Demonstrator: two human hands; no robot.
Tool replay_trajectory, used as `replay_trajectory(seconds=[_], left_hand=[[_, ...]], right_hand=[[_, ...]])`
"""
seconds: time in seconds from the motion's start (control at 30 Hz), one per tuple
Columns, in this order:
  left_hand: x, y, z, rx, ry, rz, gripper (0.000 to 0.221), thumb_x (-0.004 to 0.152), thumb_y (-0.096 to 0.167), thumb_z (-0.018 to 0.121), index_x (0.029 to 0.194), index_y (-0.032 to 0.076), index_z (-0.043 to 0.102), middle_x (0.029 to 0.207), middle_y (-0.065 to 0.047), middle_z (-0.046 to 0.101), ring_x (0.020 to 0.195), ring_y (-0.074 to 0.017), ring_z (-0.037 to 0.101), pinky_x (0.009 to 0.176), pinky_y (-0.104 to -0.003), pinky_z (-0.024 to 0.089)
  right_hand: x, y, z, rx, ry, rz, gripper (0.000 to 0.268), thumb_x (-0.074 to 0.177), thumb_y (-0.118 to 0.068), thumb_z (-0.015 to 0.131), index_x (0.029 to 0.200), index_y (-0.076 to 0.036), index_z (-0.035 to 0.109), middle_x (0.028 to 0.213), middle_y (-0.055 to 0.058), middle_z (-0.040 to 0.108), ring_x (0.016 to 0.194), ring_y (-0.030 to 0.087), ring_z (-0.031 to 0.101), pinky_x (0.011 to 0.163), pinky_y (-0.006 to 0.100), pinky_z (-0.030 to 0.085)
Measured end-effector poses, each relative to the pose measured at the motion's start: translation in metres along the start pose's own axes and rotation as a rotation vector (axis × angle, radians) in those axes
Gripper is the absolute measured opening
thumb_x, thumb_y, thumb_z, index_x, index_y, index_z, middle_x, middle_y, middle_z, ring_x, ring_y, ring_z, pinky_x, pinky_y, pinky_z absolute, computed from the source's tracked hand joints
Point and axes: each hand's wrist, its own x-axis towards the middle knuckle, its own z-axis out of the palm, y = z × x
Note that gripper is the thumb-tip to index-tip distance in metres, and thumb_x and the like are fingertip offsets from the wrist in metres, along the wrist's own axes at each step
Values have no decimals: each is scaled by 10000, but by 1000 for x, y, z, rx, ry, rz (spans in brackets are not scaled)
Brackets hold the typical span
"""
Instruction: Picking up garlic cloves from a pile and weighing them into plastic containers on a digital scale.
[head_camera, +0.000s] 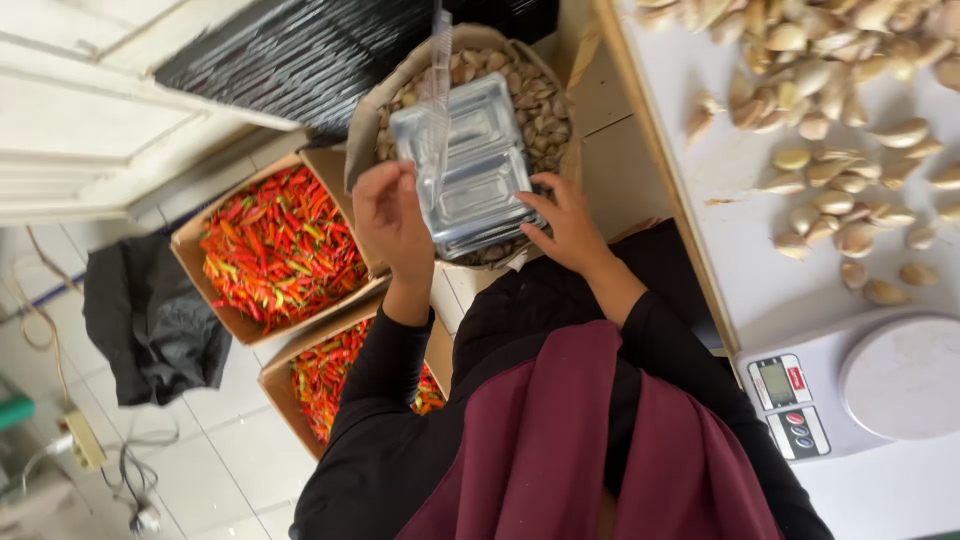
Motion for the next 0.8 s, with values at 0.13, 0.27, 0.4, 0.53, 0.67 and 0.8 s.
replay_trajectory(seconds=[0.13, 0.27, 0.4, 0.53, 0.67, 0.8], left_hand=[[-13, 29, 33, -78, -9, 234, 110, 921, -36, 717, 848, -31, 635, 784, -199, 670, 679, -326, 660, 635, -373, 534], [-32, 67, 73, -273, -268, 489, 113, 850, 34, 789, 748, 82, 776, 808, -154, 777, 674, -294, 721, 606, -363, 549], [-49, 104, 115, -425, -585, 600, 233, 996, 195, 604, 895, 199, 814, 951, -20, 809, 867, -233, 767, 765, -306, 554], [-65, 162, 171, -661, -647, 709, 272, 1041, 164, 558, 912, 200, 795, 1001, 4, 808, 882, -179, 762, 745, -262, 509], [-102, 193, 219, -860, -786, 705, 184, 1018, 165, 586, 1004, 151, 769, 1099, -37, 769, 988, -209, 721, 820, -310, 512], [-151, 189, 254, -759, -931, 519, 237, 952, 211, 636, 1154, 189, 758, 1188, -89, 655, 1073, -324, 637, 909, -444, 534]], right_hand=[[1, -25, -34, 266, 115, 7, 498, 983, -379, 647, 1406, -120, 606, 1447, 144, 515, 1326, 350, 526, 1084, 462, 432], [0, -68, -98, 828, 274, -19, 782, 1021, -521, 399, 1536, 64, 333, 1487, 309, 457, 1253, 411, 598, 1001, 510, 523], [-37, -98, -174, 1064, 423, -115, 1203, 858, -889, 391, 1618, -7, 90, 1479, 391, 412, 1271, 452, 570, 935, 507, 563], [-110, -116, -239, 876, 551, -151, 1009, 898, -296, 705, 1615, -58, 37, 1539, 408, 266, 1276, 545, 511, 839, 561, 593], [-198, -138, -285, 539, 1031, 168, 647, 912, 65, 480, 1495, 3, 205, 1394, 434, 392, 1025, 555, 619, 667, 507, 619], [-280, -127, -301, 456, 1387, 500, 366, 929, -17, 387, 1285, 56, 431, 1176, 278, 545, 766, 471, 692, 466, 444, 580]])
